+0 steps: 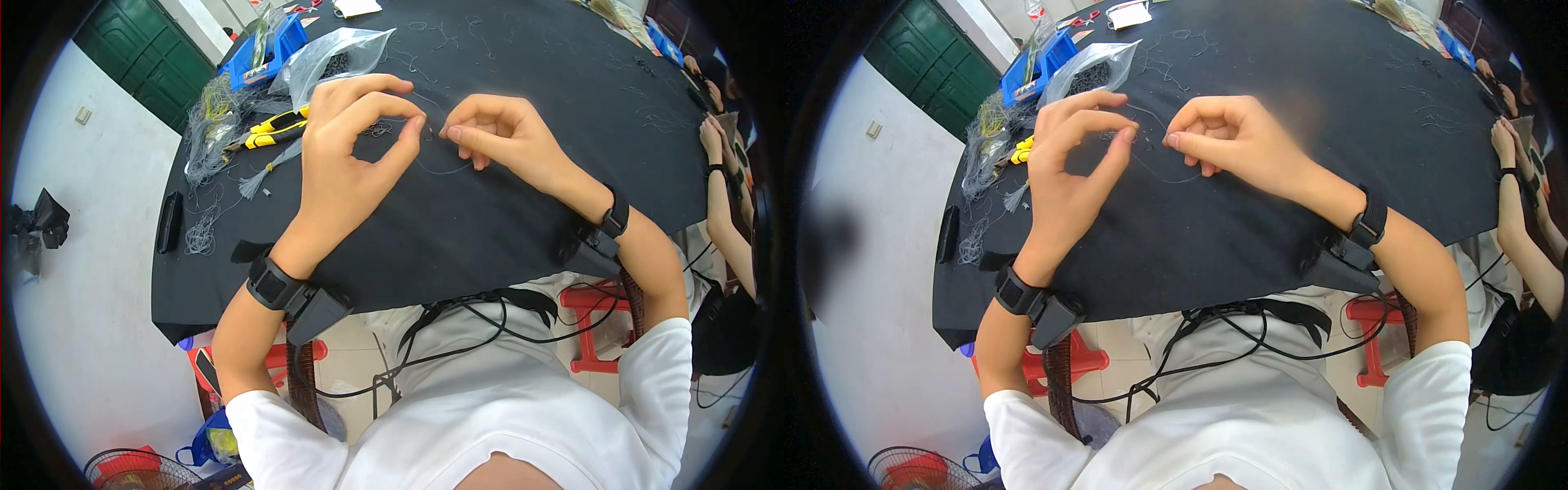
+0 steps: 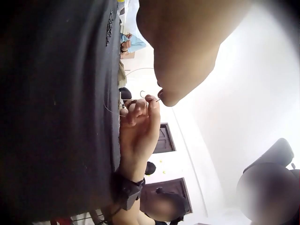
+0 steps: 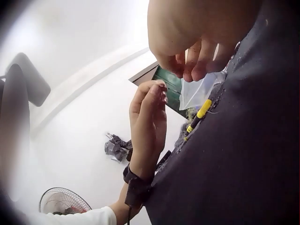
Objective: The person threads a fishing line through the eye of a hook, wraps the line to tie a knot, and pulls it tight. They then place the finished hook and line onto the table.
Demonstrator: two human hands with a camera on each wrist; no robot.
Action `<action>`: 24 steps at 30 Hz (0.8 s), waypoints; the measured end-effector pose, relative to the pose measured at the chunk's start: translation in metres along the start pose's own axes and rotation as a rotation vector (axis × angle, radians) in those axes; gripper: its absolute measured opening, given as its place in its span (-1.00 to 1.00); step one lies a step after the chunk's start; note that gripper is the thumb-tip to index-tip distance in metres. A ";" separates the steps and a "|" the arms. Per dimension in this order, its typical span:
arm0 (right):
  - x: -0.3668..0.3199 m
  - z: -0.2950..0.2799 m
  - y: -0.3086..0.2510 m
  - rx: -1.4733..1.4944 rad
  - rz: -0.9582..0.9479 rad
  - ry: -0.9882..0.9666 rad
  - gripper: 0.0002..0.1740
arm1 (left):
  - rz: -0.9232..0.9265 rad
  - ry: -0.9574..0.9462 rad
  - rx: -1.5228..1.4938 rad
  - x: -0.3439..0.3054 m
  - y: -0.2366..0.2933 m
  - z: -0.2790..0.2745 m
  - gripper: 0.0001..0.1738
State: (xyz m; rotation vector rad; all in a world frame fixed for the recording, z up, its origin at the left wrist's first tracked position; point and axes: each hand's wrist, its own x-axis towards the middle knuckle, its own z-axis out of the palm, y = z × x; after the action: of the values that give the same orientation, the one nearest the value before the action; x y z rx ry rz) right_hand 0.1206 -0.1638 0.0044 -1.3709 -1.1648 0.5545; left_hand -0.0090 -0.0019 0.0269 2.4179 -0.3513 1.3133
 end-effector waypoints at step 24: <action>-0.002 0.001 0.000 -0.055 0.006 -0.029 -0.84 | -0.045 0.031 -0.136 -0.003 -0.006 0.005 -0.89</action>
State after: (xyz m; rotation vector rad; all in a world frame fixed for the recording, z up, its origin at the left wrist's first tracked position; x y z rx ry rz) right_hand 0.1188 -0.1649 0.0038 -1.4175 -1.2075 0.5518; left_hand -0.0047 0.0012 0.0203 2.2781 -0.3640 1.2639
